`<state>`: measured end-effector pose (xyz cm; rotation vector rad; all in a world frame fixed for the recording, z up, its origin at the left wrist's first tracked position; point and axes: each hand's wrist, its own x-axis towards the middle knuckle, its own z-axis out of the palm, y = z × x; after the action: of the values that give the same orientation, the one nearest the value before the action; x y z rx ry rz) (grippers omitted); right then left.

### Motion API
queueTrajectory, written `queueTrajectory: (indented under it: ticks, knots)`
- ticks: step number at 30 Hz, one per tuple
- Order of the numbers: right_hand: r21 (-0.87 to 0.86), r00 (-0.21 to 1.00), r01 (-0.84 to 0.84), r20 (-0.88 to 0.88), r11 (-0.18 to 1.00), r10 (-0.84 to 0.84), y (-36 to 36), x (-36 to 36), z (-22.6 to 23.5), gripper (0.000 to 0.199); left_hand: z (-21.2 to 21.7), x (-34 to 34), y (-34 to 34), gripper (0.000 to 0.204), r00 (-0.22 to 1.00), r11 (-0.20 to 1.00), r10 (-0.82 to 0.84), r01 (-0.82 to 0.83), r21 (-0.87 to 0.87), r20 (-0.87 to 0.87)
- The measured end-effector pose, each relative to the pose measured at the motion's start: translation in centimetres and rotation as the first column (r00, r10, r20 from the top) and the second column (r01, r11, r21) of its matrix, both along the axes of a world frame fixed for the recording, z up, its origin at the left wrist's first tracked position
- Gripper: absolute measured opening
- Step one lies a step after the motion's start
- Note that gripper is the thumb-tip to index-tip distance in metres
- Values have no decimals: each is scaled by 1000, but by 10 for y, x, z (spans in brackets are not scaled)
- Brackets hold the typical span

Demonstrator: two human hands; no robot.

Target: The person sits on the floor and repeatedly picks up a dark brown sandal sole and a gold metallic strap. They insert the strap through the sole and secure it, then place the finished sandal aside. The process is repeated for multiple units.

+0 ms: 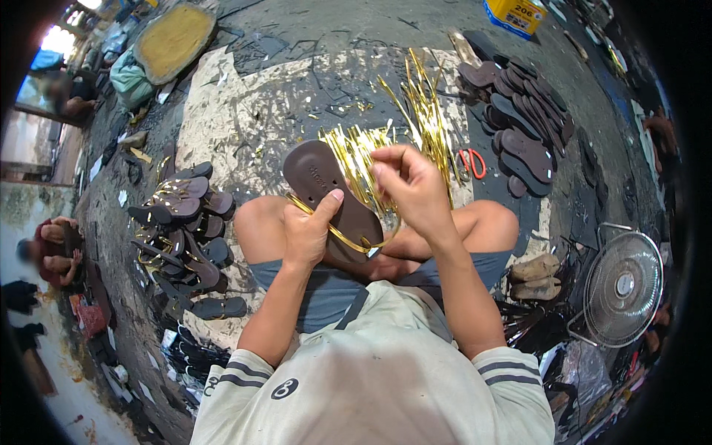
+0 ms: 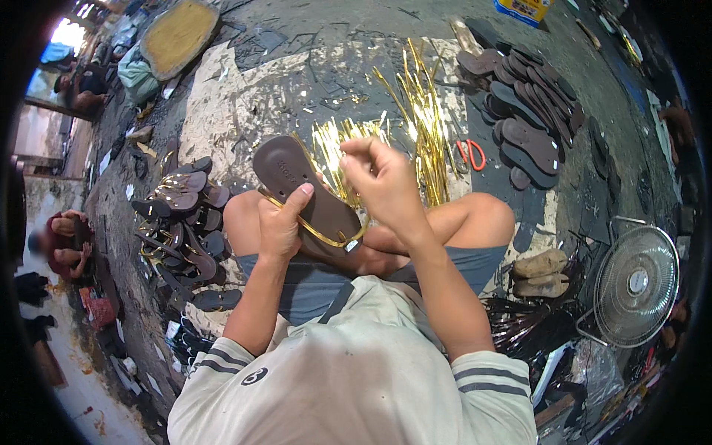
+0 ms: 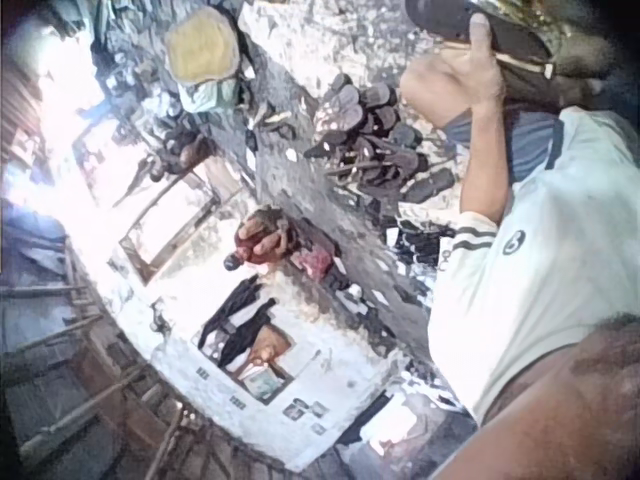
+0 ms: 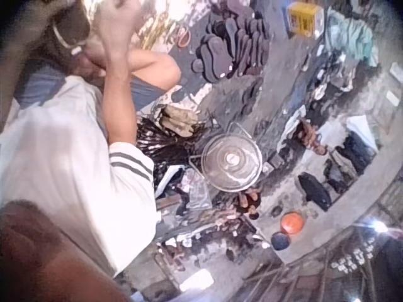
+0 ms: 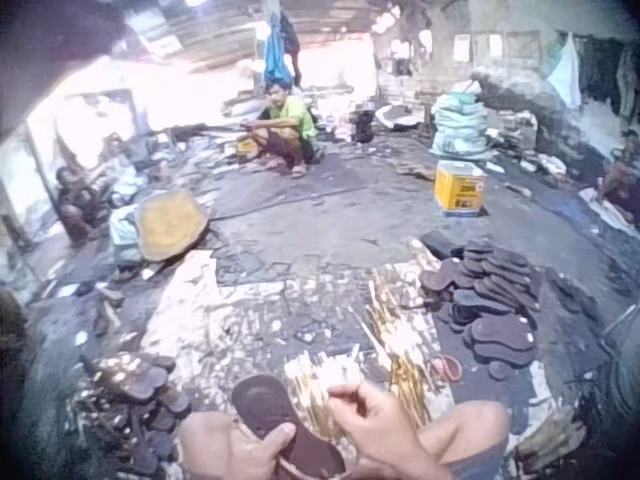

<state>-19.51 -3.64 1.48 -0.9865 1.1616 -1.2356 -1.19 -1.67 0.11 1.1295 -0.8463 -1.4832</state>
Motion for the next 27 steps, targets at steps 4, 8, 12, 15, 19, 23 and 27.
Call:
queueTrajectory:
  ticks: [4,8,12,15,19,23,27]
  knots:
    - [-160,809,-192,-584,968,64,20,9,27,12,-4,5,0,15,994,991,53,-40,-125,99]
    - [-268,828,-150,-560,952,-27,18,18,19,11,-4,0,1,13,968,983,54,-7,-185,246]
    - [-287,828,-151,-560,946,-38,22,21,14,13,-5,-2,2,16,962,963,51,24,-270,269]
    - [-215,800,-116,-599,970,-37,19,23,14,14,-5,-4,1,12,949,962,84,2,-272,304]
    - [-341,795,-139,-599,930,-101,21,28,5,15,-18,0,9,23,864,934,107,82,-348,492]
    - [-280,842,-108,-536,954,-62,25,22,7,15,-9,5,2,27,950,980,102,-44,-196,297]
    - [-361,807,-124,-579,924,-118,26,24,-6,16,-24,-6,11,27,918,946,79,54,-320,390]
